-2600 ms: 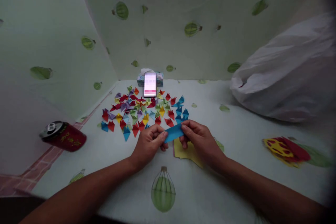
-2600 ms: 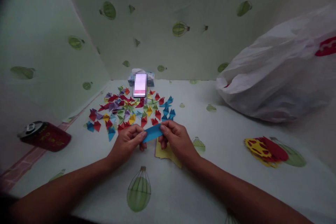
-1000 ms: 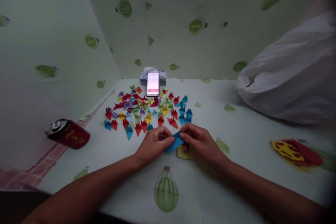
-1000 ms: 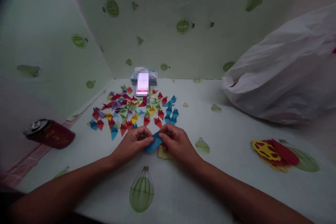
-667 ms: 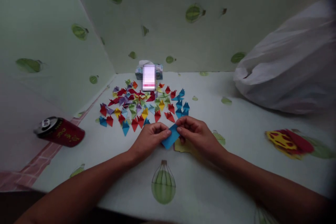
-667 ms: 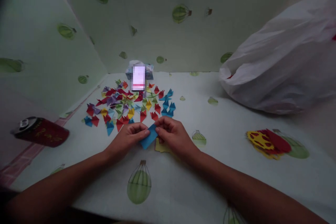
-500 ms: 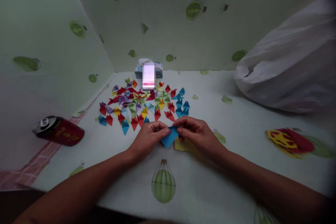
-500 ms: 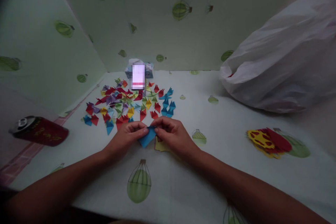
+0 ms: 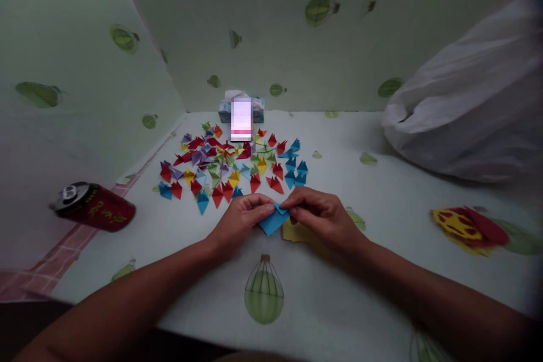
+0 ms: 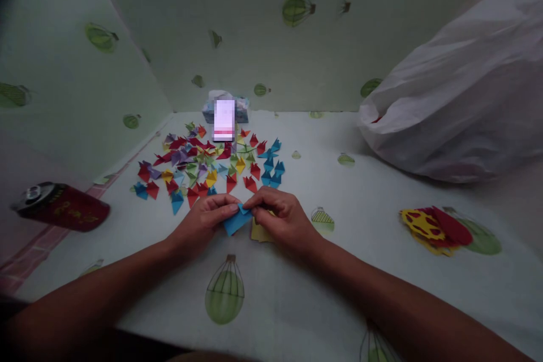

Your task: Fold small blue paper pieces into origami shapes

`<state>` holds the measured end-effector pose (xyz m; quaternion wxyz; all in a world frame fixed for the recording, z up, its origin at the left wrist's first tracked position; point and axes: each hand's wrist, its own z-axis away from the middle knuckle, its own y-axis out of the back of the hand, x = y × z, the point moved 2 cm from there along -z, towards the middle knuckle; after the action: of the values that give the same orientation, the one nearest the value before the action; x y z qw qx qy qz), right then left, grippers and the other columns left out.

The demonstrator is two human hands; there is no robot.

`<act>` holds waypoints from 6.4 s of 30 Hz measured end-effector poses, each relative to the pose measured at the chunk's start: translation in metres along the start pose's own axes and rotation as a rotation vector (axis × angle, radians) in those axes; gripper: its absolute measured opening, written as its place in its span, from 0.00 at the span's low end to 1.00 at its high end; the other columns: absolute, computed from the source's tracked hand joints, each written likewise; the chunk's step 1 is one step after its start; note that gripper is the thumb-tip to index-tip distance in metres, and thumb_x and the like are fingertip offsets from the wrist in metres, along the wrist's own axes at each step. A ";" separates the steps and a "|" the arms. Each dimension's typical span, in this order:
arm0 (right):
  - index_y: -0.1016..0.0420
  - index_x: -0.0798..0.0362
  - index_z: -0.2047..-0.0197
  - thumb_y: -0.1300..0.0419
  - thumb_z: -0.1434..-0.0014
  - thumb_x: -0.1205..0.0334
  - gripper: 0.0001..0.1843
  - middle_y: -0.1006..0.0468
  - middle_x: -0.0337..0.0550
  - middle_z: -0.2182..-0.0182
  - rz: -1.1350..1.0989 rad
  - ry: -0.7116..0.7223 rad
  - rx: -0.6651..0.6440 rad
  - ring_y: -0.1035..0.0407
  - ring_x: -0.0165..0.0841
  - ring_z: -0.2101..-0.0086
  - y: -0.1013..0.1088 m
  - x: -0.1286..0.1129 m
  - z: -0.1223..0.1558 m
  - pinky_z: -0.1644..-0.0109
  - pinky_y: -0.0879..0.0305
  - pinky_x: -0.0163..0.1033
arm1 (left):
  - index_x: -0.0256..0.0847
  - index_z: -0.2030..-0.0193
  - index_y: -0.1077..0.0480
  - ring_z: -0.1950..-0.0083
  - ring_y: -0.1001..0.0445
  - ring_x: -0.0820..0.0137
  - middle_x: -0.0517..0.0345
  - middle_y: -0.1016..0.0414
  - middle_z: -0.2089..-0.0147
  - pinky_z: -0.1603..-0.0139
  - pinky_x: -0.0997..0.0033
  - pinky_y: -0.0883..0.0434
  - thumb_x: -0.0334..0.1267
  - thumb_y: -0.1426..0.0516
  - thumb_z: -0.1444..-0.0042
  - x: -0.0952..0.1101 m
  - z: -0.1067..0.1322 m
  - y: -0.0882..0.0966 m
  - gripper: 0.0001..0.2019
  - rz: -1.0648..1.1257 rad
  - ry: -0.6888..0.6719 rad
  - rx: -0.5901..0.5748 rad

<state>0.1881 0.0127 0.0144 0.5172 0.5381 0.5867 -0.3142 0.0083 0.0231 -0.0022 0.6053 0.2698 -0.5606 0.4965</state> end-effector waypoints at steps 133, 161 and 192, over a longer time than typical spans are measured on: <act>0.29 0.53 0.60 0.41 0.42 0.64 0.06 0.28 0.37 0.72 -0.159 -0.166 0.021 0.32 0.29 0.71 -0.008 0.026 0.001 0.68 0.37 0.36 | 0.35 0.68 0.24 0.70 0.35 0.76 0.60 0.27 0.71 0.66 0.75 0.38 0.48 0.31 0.54 -0.002 -0.011 0.011 0.17 -0.069 -0.045 0.183; 0.24 0.53 0.62 0.40 0.37 0.52 0.13 0.26 0.38 0.74 -0.268 -0.274 0.017 0.34 0.28 0.73 -0.008 0.021 0.004 0.68 0.38 0.35 | 0.36 0.69 0.25 0.71 0.30 0.75 0.59 0.25 0.71 0.69 0.76 0.33 0.40 0.37 0.46 0.009 -0.001 0.006 0.09 -0.408 -0.336 0.220; 0.29 0.54 0.73 0.38 0.40 0.51 0.17 0.30 0.36 0.82 -0.179 -0.331 -0.087 0.38 0.26 0.80 -0.011 0.015 0.005 0.74 0.43 0.33 | 0.37 0.69 0.25 0.69 0.31 0.74 0.59 0.25 0.71 0.67 0.74 0.34 0.42 0.38 0.44 0.013 0.001 0.002 0.10 -0.405 -0.227 0.026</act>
<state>0.1809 0.0101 -0.0031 0.5994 0.4017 0.5525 -0.4174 0.0045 0.0268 0.0100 0.6221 0.4386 -0.5530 0.3387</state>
